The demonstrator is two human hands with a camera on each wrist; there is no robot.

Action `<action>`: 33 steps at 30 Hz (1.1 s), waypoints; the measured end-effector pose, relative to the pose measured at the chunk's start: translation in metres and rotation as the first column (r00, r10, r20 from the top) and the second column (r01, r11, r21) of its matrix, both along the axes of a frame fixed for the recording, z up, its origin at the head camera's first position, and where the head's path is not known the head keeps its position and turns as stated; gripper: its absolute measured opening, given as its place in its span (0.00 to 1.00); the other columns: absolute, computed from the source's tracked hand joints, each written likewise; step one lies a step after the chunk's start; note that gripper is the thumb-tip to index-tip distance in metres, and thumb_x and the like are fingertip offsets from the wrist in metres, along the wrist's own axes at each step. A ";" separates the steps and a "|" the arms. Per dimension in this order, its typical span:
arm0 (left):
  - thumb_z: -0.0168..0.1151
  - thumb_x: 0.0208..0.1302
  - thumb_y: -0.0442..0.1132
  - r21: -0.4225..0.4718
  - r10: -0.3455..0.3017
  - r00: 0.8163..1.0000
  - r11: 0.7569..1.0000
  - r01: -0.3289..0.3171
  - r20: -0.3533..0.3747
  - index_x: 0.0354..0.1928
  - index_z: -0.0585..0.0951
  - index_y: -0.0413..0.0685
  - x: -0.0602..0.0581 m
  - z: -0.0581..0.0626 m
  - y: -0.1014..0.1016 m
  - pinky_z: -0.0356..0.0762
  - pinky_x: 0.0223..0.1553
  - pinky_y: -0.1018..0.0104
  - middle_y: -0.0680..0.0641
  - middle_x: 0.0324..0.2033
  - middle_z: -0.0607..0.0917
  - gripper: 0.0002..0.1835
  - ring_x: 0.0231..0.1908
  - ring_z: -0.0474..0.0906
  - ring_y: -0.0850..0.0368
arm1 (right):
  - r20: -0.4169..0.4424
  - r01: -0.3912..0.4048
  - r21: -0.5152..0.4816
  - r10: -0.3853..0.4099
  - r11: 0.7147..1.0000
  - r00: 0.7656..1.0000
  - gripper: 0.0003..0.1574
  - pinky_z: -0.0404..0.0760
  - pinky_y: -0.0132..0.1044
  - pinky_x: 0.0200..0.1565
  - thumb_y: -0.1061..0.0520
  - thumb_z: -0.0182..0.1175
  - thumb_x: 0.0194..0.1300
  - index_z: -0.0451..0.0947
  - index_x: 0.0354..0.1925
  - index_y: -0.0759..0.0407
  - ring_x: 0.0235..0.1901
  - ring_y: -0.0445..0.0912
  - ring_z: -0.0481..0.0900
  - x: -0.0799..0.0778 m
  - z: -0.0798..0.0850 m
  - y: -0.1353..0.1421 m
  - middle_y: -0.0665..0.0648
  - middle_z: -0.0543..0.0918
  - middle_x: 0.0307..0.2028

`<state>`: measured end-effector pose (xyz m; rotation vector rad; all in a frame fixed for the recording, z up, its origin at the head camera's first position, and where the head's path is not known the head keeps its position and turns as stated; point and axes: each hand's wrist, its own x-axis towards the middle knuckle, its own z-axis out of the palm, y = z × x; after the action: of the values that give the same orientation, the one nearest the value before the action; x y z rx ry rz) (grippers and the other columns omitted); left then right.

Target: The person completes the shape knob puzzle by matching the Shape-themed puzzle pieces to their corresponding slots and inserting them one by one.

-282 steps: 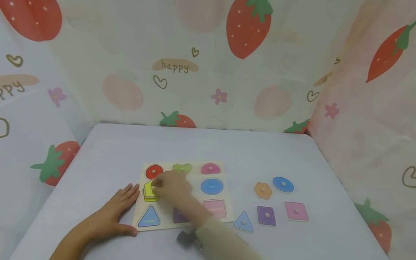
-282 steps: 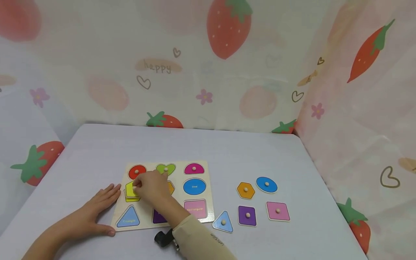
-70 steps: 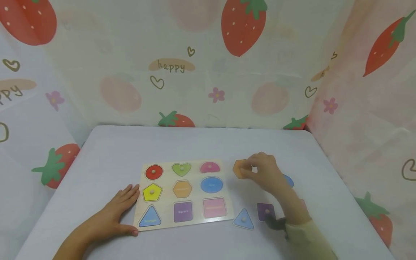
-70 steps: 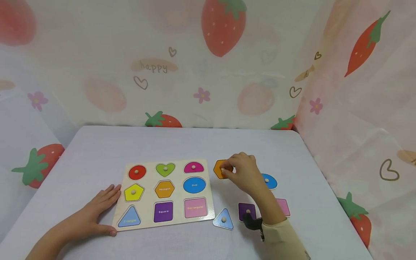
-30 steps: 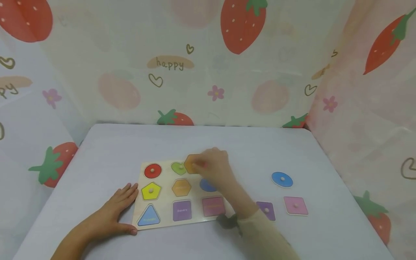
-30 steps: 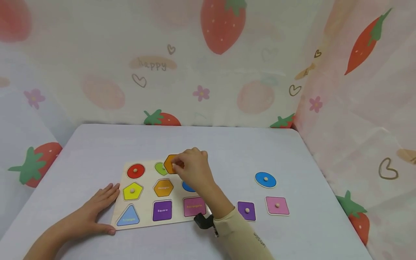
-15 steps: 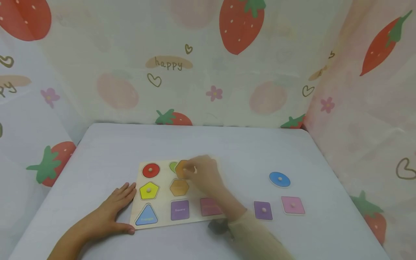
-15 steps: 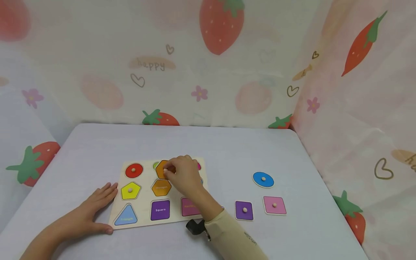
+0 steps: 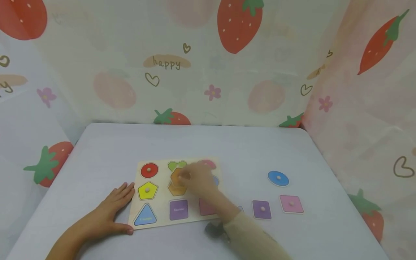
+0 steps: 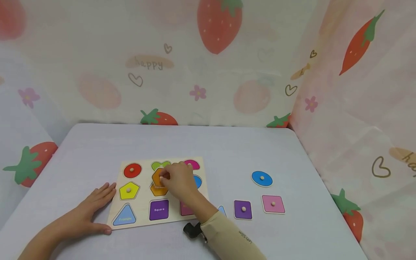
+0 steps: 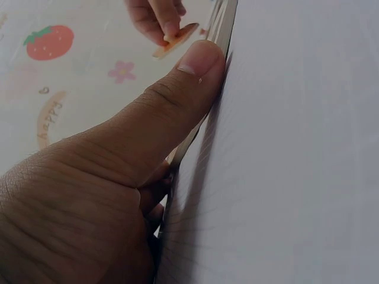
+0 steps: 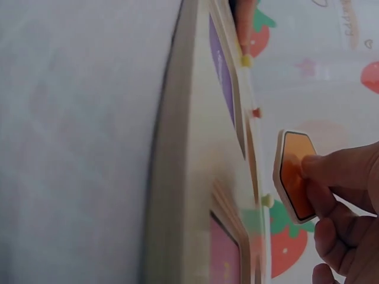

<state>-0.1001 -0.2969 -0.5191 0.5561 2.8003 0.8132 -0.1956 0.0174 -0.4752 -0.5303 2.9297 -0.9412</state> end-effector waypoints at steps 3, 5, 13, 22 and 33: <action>0.73 0.40 0.76 -0.002 0.004 1.000 1.000 -0.004 0.004 0.80 0.59 0.44 0.000 0.001 0.001 0.18 0.64 0.91 0.46 0.81 0.54 0.69 0.81 0.41 0.39 | 0.010 -0.018 0.005 0.018 1.000 1.000 0.10 0.80 0.39 0.49 0.54 0.69 0.62 0.90 0.43 0.48 0.37 0.40 0.79 0.000 -0.003 -0.001 0.44 0.87 0.35; 0.73 0.39 0.76 -0.005 0.006 1.000 1.000 -0.006 0.005 0.80 0.59 0.45 0.001 0.001 0.001 0.18 0.63 0.91 0.46 0.81 0.54 0.69 0.80 0.41 0.39 | 0.023 -0.037 0.008 0.037 0.999 0.999 0.09 0.81 0.38 0.48 0.55 0.69 0.62 0.90 0.42 0.49 0.36 0.40 0.79 0.000 -0.004 -0.001 0.44 0.87 0.34; 0.73 0.39 0.76 -0.007 0.002 1.000 1.000 -0.002 -0.002 0.80 0.59 0.44 0.000 0.002 0.002 0.18 0.64 0.91 0.45 0.81 0.55 0.70 0.80 0.41 0.39 | 0.074 -0.085 0.049 0.081 0.995 0.994 0.03 0.82 0.32 0.43 0.53 0.69 0.64 0.88 0.37 0.48 0.33 0.39 0.77 -0.002 -0.012 -0.005 0.42 0.85 0.31; 0.74 0.39 0.75 -0.012 0.020 1.000 1.000 -0.020 0.009 0.80 0.59 0.45 0.001 0.000 0.002 0.17 0.63 0.91 0.46 0.81 0.54 0.69 0.80 0.40 0.39 | 0.039 -0.137 0.125 0.133 0.983 0.990 0.05 0.80 0.33 0.46 0.51 0.68 0.62 0.90 0.37 0.45 0.33 0.37 0.78 -0.005 -0.021 -0.006 0.40 0.87 0.30; 0.73 0.39 0.76 -0.007 0.013 1.000 1.000 -0.013 0.001 0.80 0.59 0.44 0.001 0.001 0.002 0.17 0.63 0.91 0.45 0.81 0.54 0.69 0.81 0.41 0.39 | -0.010 -0.153 0.182 0.157 0.971 0.987 0.10 0.77 0.40 0.57 0.49 0.66 0.63 0.90 0.42 0.43 0.40 0.38 0.80 -0.005 -0.028 -0.006 0.38 0.89 0.36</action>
<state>-0.0994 -0.2948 -0.5176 0.5365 2.8078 0.8050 -0.2010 0.0110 -0.5032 -0.7516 2.9028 -0.6493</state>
